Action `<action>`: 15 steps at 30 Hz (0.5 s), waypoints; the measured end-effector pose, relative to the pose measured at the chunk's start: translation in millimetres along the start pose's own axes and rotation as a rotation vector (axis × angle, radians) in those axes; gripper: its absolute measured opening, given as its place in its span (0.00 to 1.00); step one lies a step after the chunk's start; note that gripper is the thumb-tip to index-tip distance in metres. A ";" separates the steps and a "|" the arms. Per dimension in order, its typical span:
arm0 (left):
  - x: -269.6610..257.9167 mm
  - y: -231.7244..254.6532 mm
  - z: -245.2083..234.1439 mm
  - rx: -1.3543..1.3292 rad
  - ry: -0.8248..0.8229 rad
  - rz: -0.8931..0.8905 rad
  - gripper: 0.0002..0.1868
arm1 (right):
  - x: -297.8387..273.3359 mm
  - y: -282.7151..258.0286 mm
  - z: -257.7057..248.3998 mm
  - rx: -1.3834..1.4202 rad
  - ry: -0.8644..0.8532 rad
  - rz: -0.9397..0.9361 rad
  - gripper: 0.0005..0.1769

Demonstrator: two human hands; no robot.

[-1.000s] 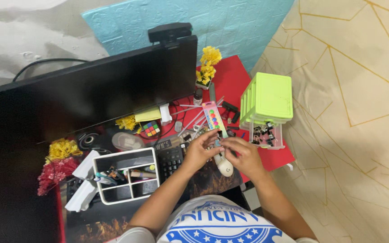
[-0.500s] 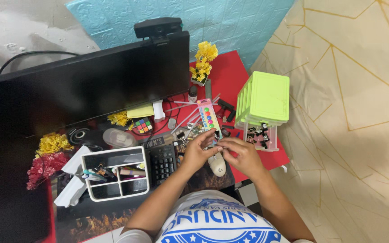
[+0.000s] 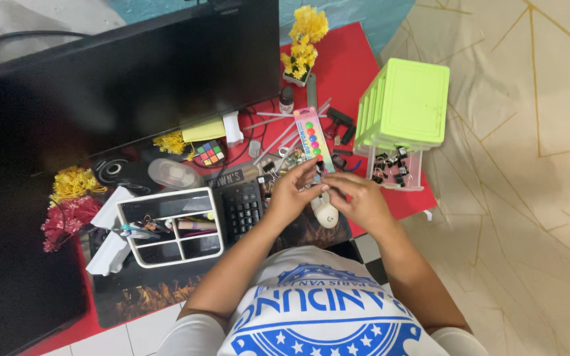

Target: The person assembles small keychains by hand at a cluttered desk. They repeatedly pick up small metal rings and black plastic clips, link them together, and place the finished items into a clear plastic drawer. The workspace contains various office supplies, a computer monitor, and a green storage unit.

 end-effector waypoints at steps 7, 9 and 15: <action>-9.9 -5.6 -6.4 0.033 0.017 -0.032 0.37 | -0.5 3.9 7.8 0.055 -0.052 -0.057 0.13; -9.7 -4.2 -5.9 0.029 0.023 -0.037 0.37 | -0.8 4.5 6.9 0.075 -0.051 -0.062 0.14; -7.0 -5.4 -2.2 0.021 0.036 -0.022 0.36 | -0.2 9.4 6.6 0.109 -0.094 0.049 0.13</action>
Point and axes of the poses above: each hand's wrist, its own x-axis towards the middle knuckle, its own z-axis out of the palm, y = z × x, the point moved 5 cm from there along x, towards the middle knuckle, and after that the axes turned 6 degrees about -x, right-handed, at the moved point
